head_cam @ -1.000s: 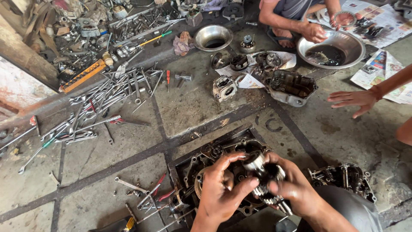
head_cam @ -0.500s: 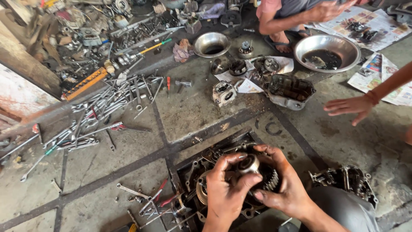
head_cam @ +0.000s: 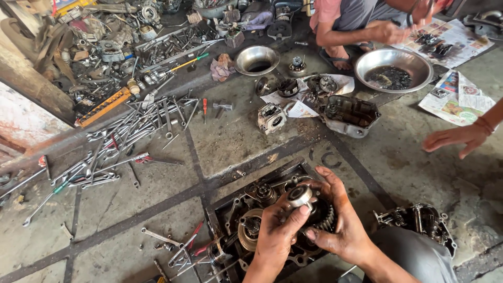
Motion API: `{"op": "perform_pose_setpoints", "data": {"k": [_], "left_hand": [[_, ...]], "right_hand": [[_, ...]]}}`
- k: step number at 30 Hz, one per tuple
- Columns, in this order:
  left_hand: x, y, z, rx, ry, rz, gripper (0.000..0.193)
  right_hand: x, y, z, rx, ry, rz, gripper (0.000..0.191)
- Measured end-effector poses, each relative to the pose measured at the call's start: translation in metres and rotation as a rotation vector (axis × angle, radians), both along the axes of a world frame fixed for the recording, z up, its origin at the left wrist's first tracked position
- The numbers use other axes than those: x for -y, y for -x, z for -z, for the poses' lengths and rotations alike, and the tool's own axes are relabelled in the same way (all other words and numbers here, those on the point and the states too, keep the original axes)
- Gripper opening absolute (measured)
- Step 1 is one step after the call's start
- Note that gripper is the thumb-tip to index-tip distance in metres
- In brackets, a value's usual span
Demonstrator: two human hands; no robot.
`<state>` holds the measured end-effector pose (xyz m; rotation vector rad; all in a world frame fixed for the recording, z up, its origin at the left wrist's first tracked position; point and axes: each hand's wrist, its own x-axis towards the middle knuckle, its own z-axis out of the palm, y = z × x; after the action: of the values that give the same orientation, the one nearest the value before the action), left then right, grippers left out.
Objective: The person sits on the workshop floor rebuilding a motorcycle gearbox. They handle a geared shaft, fit bearings and gears into the open crankcase, and press components into place by hand, while other workers wash parts in metal bowls nearby.
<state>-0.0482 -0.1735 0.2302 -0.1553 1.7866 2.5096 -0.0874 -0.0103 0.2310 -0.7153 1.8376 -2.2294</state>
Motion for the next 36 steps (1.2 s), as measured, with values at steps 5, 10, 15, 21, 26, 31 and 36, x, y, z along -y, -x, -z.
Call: {"op": "perform_pose_setpoints", "data": {"k": [5,10,15,21,26,31,36], "left_hand": [[-0.009,-0.002,-0.003,-0.176,-0.081,-0.095,0.039],[-0.006,0.0,-0.004,-0.037,-0.107,-0.086,0.034],[-0.003,-0.002,0.004,0.031,-0.211,-0.072,0.03],[-0.002,0.001,0.015,0.115,-0.449,-0.063,0.03],[0.004,0.002,0.022,0.25,-0.477,-0.08,0.028],[0.003,0.002,0.023,0.214,-0.537,0.009,0.03],[0.005,0.001,0.017,0.258,-0.573,0.024,0.031]], "right_hand": [[0.001,-0.001,-0.005,-0.08,-0.004,0.009,0.118],[0.001,-0.003,-0.009,-0.066,0.01,0.017,0.118],[0.001,-0.005,-0.013,-0.071,-0.009,0.029,0.118],[0.001,-0.005,-0.014,-0.026,-0.001,0.025,0.119],[0.001,-0.005,-0.012,-0.046,0.022,0.014,0.116],[0.001,-0.006,-0.012,-0.026,0.048,0.007,0.117],[0.0,-0.006,-0.011,0.081,0.123,-0.017,0.117]]}}
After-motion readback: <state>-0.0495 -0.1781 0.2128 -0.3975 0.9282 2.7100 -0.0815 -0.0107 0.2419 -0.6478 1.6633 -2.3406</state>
